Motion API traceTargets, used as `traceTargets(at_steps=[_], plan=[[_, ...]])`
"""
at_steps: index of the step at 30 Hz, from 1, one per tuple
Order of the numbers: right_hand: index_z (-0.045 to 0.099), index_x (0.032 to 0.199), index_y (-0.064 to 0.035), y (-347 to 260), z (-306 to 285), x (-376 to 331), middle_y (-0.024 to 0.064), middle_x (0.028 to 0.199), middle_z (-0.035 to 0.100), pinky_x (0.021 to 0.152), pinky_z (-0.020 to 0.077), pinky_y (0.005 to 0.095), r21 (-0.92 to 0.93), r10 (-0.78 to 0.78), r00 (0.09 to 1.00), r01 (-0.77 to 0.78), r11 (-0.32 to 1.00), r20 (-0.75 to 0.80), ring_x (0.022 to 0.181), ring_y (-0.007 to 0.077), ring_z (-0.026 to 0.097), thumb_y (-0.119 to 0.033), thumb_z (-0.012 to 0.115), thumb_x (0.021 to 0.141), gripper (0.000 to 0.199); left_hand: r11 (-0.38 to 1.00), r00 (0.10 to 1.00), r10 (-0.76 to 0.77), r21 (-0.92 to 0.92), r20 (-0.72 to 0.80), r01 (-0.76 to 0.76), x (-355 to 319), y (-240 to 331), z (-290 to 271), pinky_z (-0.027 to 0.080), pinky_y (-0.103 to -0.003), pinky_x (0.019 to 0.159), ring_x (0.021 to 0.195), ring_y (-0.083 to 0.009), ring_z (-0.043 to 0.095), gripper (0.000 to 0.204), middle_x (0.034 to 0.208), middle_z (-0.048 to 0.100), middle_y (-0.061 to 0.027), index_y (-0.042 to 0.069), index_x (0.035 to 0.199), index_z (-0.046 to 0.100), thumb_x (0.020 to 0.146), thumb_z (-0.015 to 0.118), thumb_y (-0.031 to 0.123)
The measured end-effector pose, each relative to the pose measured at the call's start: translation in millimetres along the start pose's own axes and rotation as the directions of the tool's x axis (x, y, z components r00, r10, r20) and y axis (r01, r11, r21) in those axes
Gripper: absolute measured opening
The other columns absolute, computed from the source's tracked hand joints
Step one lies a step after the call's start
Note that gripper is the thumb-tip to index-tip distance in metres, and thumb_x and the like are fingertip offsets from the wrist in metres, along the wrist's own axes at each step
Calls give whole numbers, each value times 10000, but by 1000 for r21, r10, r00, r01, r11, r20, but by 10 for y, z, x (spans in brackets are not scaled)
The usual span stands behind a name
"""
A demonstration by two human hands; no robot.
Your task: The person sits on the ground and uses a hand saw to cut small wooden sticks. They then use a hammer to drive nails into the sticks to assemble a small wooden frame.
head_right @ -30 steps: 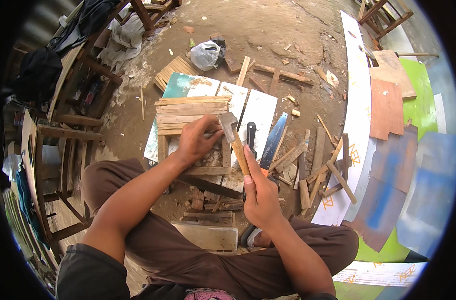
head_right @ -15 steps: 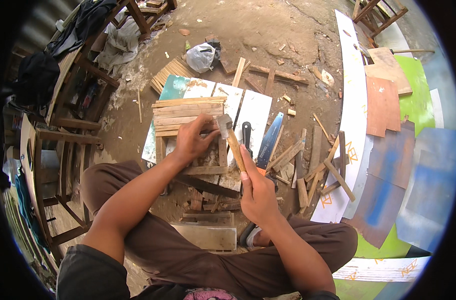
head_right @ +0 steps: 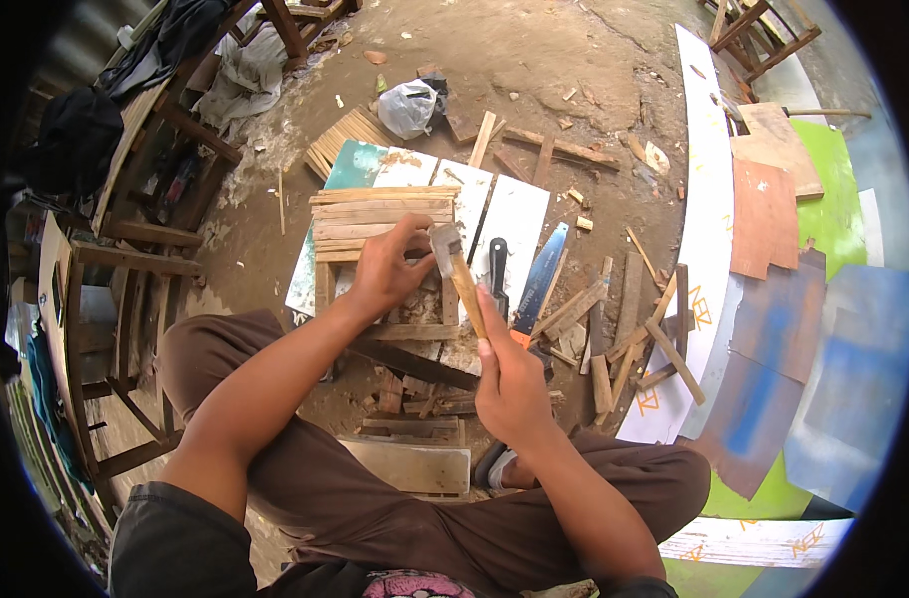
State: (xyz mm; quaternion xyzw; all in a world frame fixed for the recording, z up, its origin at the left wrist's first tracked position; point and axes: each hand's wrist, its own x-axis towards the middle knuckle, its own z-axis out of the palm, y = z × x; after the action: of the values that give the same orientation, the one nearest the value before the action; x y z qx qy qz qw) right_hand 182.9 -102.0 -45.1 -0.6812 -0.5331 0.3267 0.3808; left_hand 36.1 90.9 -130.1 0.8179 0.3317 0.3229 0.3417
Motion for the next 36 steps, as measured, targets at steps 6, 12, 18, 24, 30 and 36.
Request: traceTargets(at_steps=[6, 12, 18, 24, 30, 36], plan=[[387, 1641, -88, -29, 26, 1, 230, 1482, 598, 874, 549, 363, 30, -104, 992, 106, 994, -73, 981, 389, 736, -37, 453, 1083, 564, 999, 1000, 27, 36, -9, -27, 6, 15, -15, 619, -381, 727, 904, -302, 791, 374, 961, 796, -116, 79, 1141, 583, 871, 842, 101], [385, 1638, -60, -17, 19, -14, 232, 1484, 603, 842, 553, 356, -16, 66, 998, -65, 998, 18, 922, 347, 738, -50, 446, 1085, 557, 1000, 1000, 16, 22, 10, -16, 5, -4, -10, 615, -366, 709, 895, -285, 794, 359, 950, 792, -114, 74, 1134, 588, 879, 839, 103], [380, 1645, -62, 38, 16, -16, 219, 1203, 686, 686, 494, 349, 40, 112, 993, -110, 993, -31, 665, 241, 562, -113, 425, 1111, 538, 999, 998, 53, 7, -19, -53, 12, -6, 4, 615, -371, 722, 852, -275, 788, 291, 926, 788, -113, 69, 1093, 651, 882, 843, 129], [373, 1650, -65, 140, 42, -2, 134, 830, 636, 604, 436, 335, 114, 126, 988, -116, 987, -84, 595, 174, 450, -167, 413, 1131, 531, 987, 986, 160, -10, -47, -160, 36, -49, 37, 615, -374, 790, 910, -282, 765, 182, 996, 778, -101, 63, 1027, 767, 871, 838, 126], [387, 1651, -103, 142, 17, -6, 125, 775, 587, 622, 446, 332, 121, 173, 985, -170, 978, -10, 600, 171, 452, -170, 439, 1130, 528, 979, 975, 202, 34, -89, -199, 44, -63, 82, 610, -386, 847, 988, -298, 742, 153, 1073, 758, -90, 40, 966, 778, 844, 846, 104], [393, 1651, -124, 128, 32, -2, 155, 827, 618, 644, 468, 345, 83, 161, 987, -161, 983, 7, 608, 199, 485, -129, 460, 1113, 542, 984, 982, 177, 25, -68, -176, 65, -40, 61, 608, -385, 837, 975, -299, 742, 144, 1061, 758, -87, 34, 942, 780, 833, 850, 97]])
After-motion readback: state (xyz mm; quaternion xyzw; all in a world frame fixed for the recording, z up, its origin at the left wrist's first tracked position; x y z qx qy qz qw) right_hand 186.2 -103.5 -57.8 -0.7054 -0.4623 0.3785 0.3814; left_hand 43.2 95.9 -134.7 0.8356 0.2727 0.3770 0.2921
